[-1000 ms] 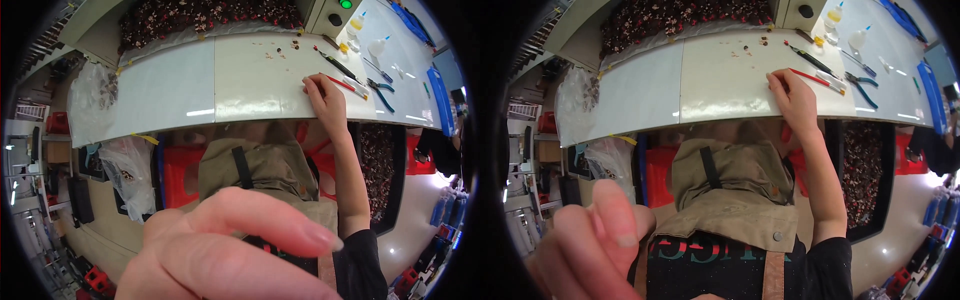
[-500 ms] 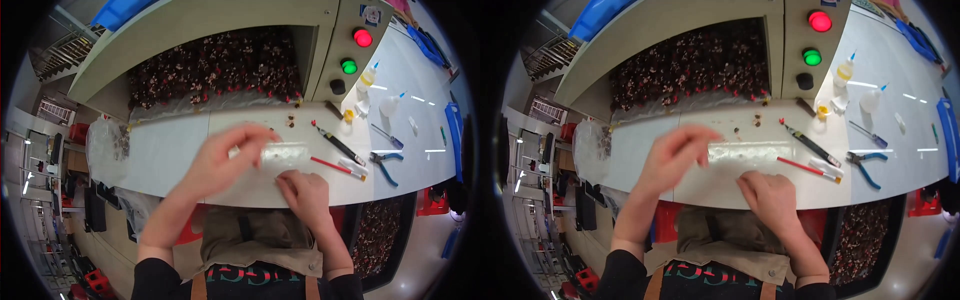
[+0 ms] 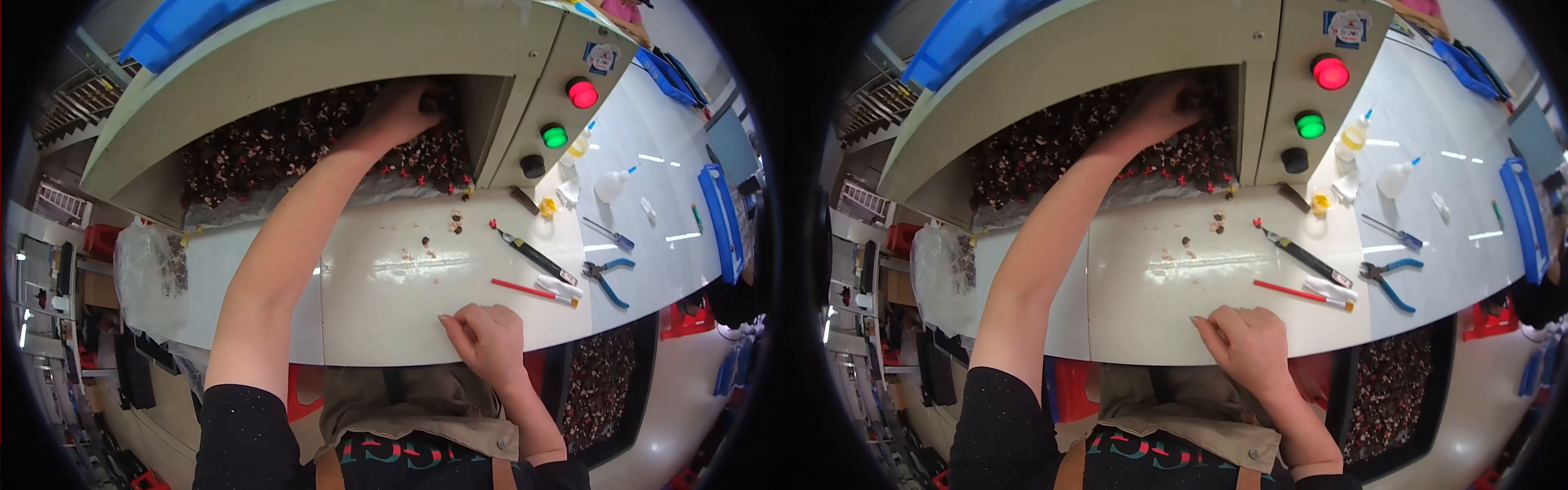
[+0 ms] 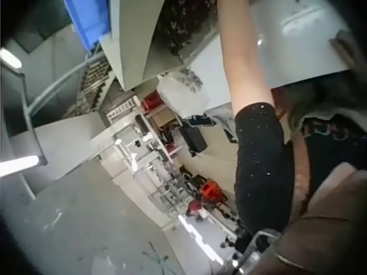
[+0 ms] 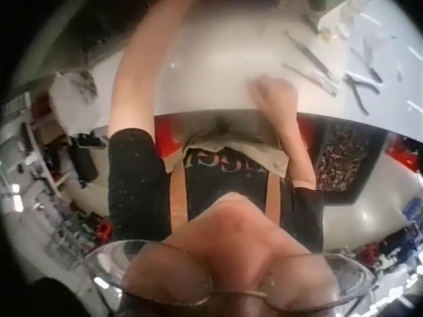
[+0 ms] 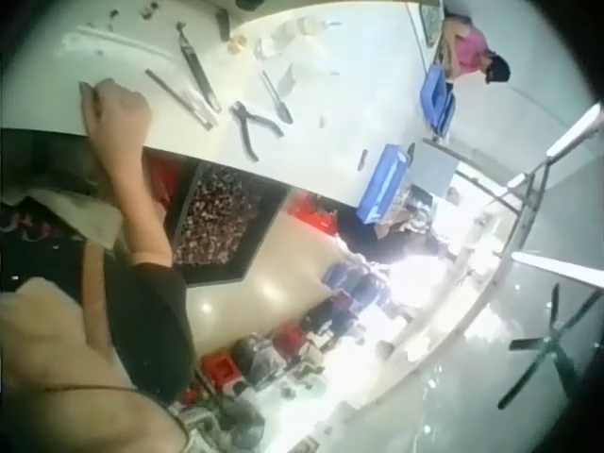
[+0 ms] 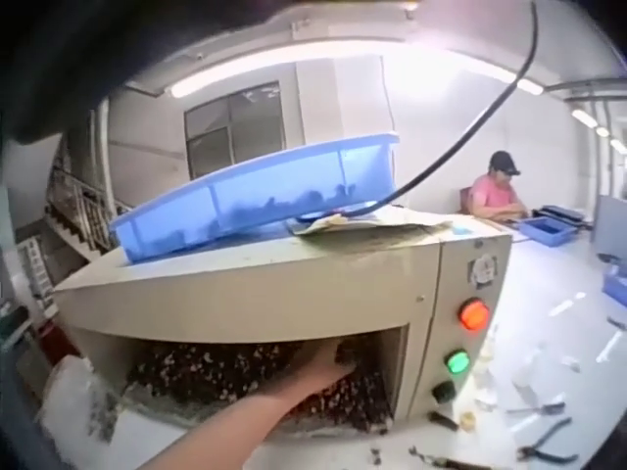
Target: Assembling and gluing small decorative figurines at a factory workbench.
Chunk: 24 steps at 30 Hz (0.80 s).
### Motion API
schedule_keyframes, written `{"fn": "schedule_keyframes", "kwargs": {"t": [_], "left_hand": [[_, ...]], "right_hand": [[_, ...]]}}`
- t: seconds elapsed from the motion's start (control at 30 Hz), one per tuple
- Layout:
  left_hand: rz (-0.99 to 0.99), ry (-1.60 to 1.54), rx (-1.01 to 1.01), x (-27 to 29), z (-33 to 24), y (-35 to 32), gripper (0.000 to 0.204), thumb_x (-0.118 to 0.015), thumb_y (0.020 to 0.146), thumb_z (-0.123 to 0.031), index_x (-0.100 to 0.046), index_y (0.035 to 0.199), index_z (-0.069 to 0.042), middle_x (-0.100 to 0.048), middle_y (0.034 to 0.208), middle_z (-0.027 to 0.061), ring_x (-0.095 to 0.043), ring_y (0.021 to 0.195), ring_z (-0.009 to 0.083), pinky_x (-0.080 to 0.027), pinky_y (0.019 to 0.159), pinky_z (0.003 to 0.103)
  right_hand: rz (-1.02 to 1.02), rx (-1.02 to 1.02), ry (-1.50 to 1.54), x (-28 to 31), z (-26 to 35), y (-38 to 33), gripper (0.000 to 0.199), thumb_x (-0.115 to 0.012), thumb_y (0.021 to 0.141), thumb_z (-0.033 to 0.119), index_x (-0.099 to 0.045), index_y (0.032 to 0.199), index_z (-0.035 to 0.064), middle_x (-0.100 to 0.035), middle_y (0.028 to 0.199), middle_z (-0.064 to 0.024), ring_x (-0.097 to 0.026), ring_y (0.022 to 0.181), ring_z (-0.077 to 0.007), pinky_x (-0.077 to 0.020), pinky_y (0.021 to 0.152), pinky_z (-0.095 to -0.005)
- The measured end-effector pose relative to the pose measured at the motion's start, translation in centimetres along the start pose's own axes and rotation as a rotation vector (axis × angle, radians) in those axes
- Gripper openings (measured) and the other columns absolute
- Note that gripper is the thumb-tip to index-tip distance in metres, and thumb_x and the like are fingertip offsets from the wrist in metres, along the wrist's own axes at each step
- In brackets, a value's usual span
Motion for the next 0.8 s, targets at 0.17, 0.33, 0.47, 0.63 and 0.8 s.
{"fn": "schedule_keyframes", "kwargs": {"t": [0.17,0.33,0.47,0.63,0.8], "left_hand": [[-0.062,-0.223,0.197,0.9,1.1,-1.5,0.031,-0.071,0.069,-0.02,-0.064,0.095,-0.004,-0.064,0.093,0.0128,-0.06,0.085,0.0237,-0.049,0.076,0.033],[-0.224,-0.896,0.561,4.9,-2.0,-6.5,0.035,-0.063,0.079,-0.015,-0.059,0.113,-0.007,-0.061,0.098,0.0039,-0.057,0.092,0.0146,-0.047,0.08,0.029],[0.065,-1.331,0.716,4.1,-10.2,-15.4,0.049,-0.056,0.084,-0.009,-0.046,0.131,-0.003,-0.055,0.113,0.004,-0.055,0.099,0.0131,-0.046,0.085,0.028],[-0.038,-1.723,0.866,5.2,-14.1,-24.4,0.061,-0.055,0.082,-0.011,-0.035,0.138,0.0,-0.051,0.121,0.0073,-0.054,0.098,0.0156,-0.048,0.085,0.029],[-0.307,-1.843,0.936,5.4,-13.8,-27.4,0.054,-0.056,0.083,-0.006,-0.04,0.134,-0.001,-0.051,0.126,0.0112,-0.055,0.098,0.0121,-0.047,0.088,0.026]], "right_hand": [[-0.02,0.007,-0.025,-0.3,0.2,-0.3,0.02,-0.071,0.075,0.015,-0.056,0.065,0.0093,-0.049,0.049,-0.0016,-0.049,0.044,-0.0209,-0.0362,0.047,-0.0329],[-0.05,0.023,-0.07,-0.2,0.3,-0.3,0.016,-0.071,0.076,0.015,-0.058,0.07,0.0078,-0.052,0.054,-0.0049,-0.052,0.048,-0.0223,-0.0389,0.049,-0.0333],[-0.113,-0.1,0.317,0.5,-0.7,-0.7,0.012,-0.067,0.078,0.005,-0.06,0.087,0.0021,-0.057,0.083,-0.0089,-0.058,0.068,-0.0184,-0.0466,0.06,-0.0254],[0.153,0.034,0.21,-0.9,0.6,-0.1,0.021,-0.066,0.08,0.011,-0.062,0.099,0.004,-0.057,0.107,-0.0101,-0.056,0.096,-0.0232,-0.0447,0.082,-0.0318],[0.261,0.273,-0.061,-3.6,1.9,1.0,0.039,-0.063,0.083,0.018,-0.055,0.119,0.0073,-0.052,0.127,-0.0115,-0.046,0.12,-0.0278,-0.0354,0.098,-0.0388]]}}
Point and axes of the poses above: each hand's wrist, its own y-axis towards the middle knuckle, its own x-axis out of the back of the hand, z = x × y, the point moved 7 cm from there along y, towards the middle knuckle
